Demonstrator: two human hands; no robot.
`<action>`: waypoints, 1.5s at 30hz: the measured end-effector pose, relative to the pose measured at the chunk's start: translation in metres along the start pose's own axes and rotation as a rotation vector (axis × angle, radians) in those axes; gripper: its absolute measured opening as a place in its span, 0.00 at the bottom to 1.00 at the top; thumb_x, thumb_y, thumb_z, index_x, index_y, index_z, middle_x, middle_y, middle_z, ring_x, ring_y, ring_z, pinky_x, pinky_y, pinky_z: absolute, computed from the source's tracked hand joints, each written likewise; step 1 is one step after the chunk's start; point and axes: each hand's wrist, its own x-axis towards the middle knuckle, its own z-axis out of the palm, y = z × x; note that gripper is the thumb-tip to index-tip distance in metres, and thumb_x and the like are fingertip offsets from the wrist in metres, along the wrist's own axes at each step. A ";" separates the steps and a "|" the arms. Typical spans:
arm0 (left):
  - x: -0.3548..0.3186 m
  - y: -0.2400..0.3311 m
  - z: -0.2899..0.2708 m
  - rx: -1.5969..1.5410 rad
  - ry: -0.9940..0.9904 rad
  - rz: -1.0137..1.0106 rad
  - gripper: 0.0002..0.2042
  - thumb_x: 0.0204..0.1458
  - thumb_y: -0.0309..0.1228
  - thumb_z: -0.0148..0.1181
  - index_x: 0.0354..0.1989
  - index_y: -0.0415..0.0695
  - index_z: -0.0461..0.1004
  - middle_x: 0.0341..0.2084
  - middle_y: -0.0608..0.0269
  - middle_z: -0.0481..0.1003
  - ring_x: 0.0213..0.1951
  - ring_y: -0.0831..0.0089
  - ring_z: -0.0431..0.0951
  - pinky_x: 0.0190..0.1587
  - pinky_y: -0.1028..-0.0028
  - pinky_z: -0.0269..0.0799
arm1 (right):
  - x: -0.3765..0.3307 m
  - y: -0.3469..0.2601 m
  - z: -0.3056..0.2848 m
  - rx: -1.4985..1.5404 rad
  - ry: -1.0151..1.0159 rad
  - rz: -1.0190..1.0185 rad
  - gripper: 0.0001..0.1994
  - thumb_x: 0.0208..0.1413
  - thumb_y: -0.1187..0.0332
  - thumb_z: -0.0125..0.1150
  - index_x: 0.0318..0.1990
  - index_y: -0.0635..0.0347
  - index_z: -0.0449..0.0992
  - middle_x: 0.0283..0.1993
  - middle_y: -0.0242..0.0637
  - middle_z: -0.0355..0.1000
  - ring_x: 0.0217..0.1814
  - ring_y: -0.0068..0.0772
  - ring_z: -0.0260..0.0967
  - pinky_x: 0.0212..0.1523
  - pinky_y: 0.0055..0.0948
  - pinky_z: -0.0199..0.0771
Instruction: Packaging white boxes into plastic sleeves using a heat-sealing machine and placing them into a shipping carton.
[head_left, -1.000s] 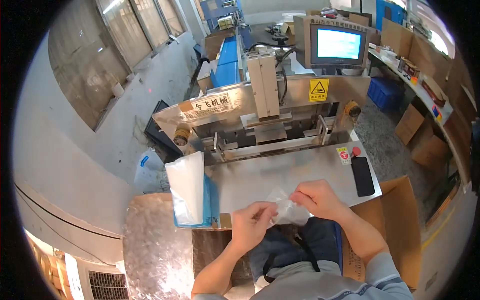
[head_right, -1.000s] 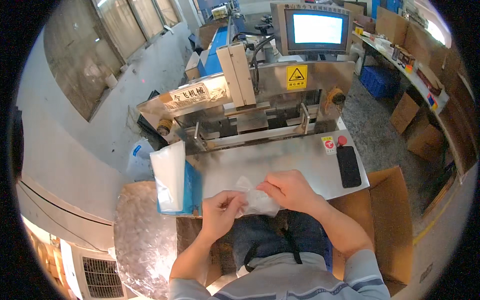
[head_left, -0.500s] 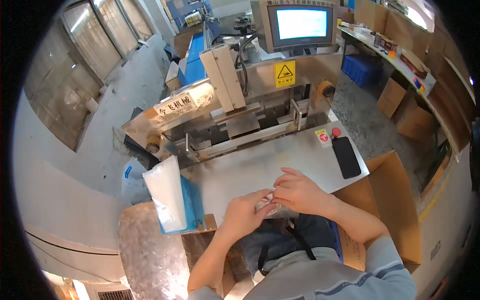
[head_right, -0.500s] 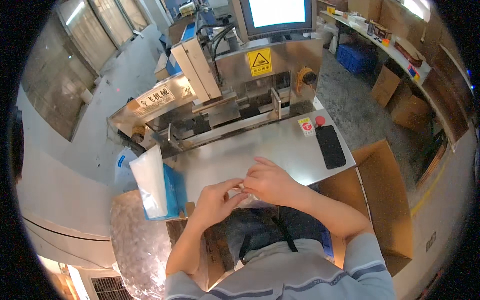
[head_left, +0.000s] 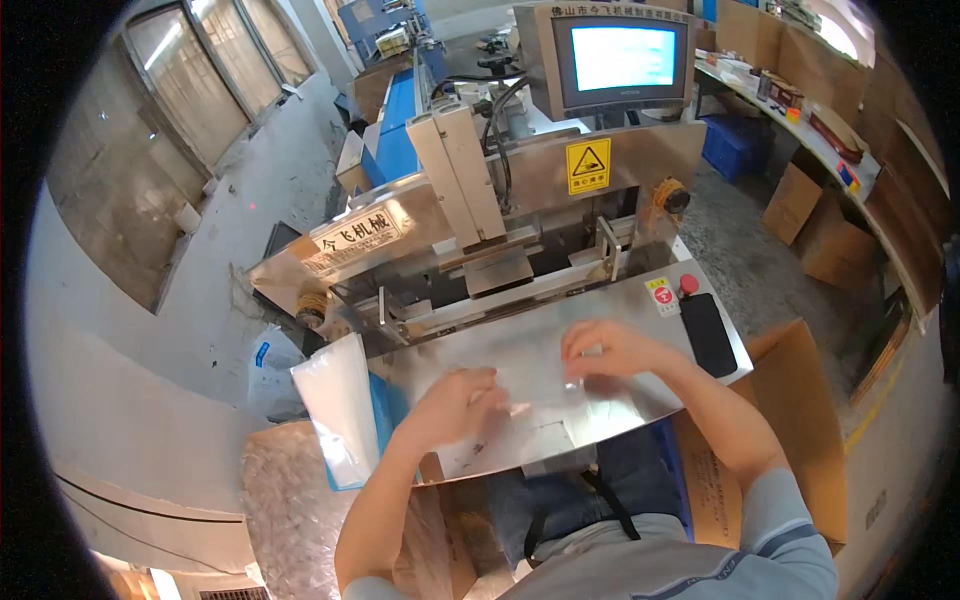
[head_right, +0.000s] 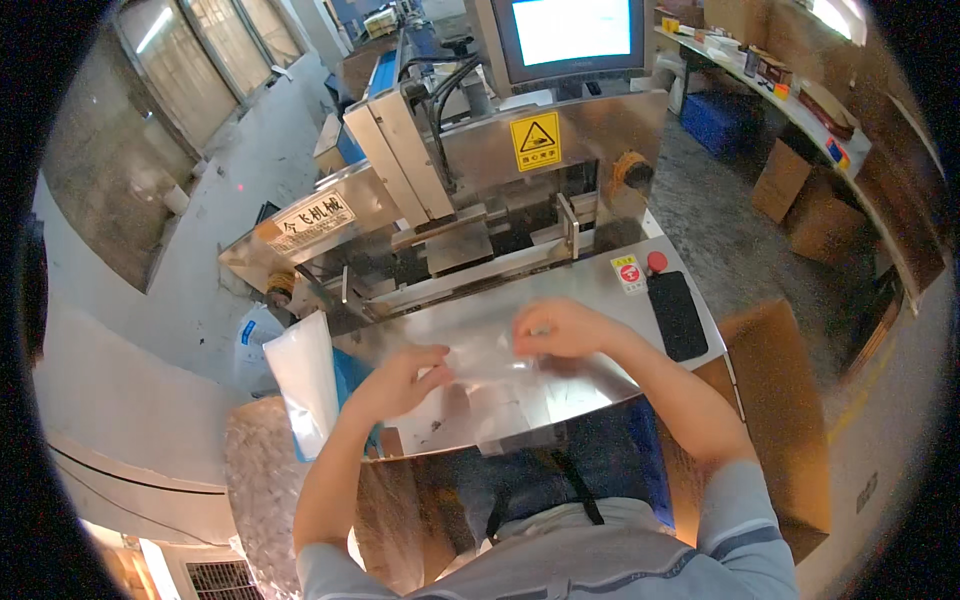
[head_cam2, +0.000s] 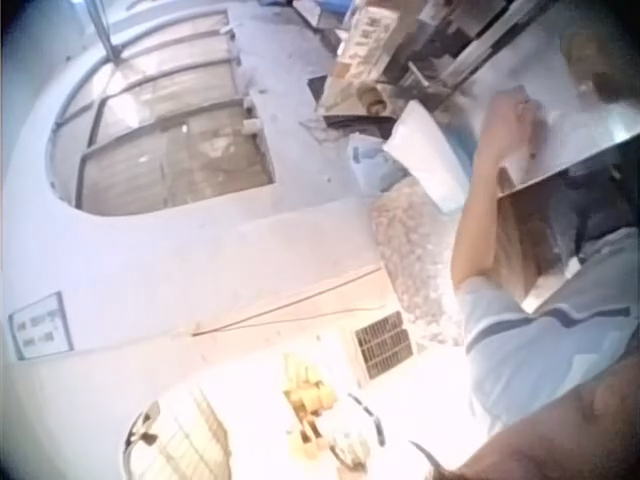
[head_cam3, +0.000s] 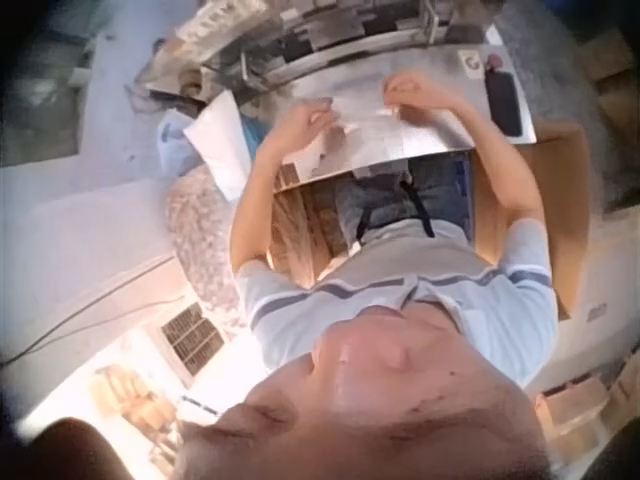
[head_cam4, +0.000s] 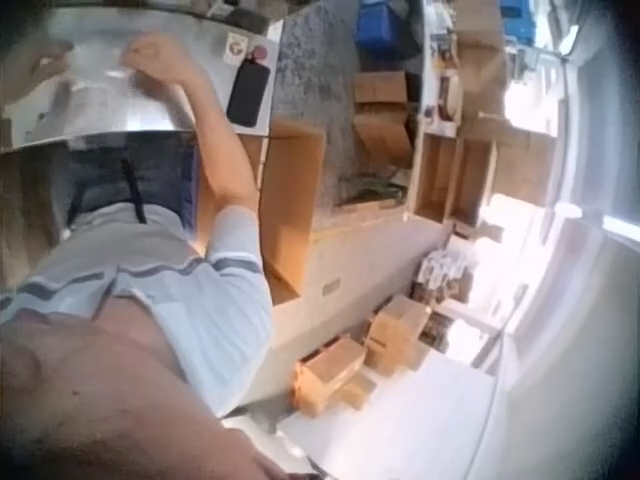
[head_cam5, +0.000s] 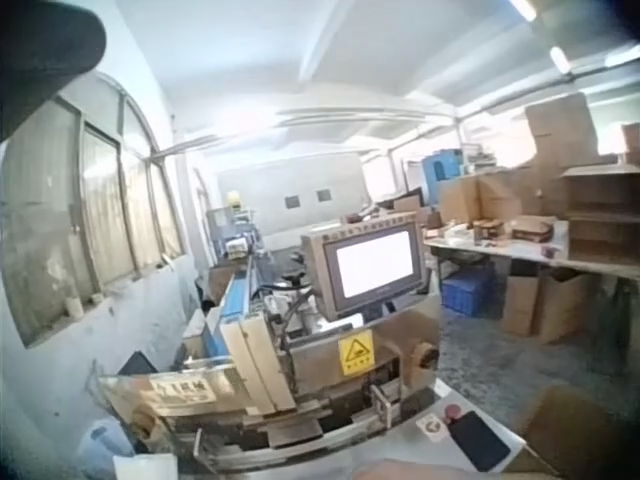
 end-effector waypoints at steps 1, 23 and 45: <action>0.015 -0.021 0.000 -0.121 -0.069 -0.063 0.11 0.60 0.34 0.60 0.39 0.37 0.78 0.36 0.54 0.80 0.39 0.60 0.79 0.44 0.66 0.73 | 0.009 0.016 -0.001 -0.001 0.001 0.000 0.10 0.54 0.62 0.68 0.33 0.60 0.82 0.37 0.37 0.79 0.46 0.40 0.75 0.48 0.34 0.73; 0.119 -0.078 0.031 0.304 0.637 -0.169 0.24 0.49 0.37 0.67 0.53 0.36 0.73 0.53 0.42 0.73 0.58 0.42 0.69 0.59 0.51 0.66 | 0.117 0.074 0.020 -0.860 0.144 0.205 0.28 0.58 0.60 0.61 0.64 0.63 0.66 0.71 0.46 0.59 0.76 0.48 0.51 0.70 0.55 0.54; 0.012 0.005 0.169 0.421 0.541 -0.240 0.37 0.60 0.56 0.52 0.65 0.34 0.63 0.67 0.39 0.60 0.70 0.45 0.56 0.69 0.40 0.44 | 0.122 0.061 0.012 -0.861 0.140 0.215 0.29 0.64 0.52 0.55 0.67 0.58 0.62 0.67 0.50 0.64 0.76 0.54 0.51 0.72 0.59 0.49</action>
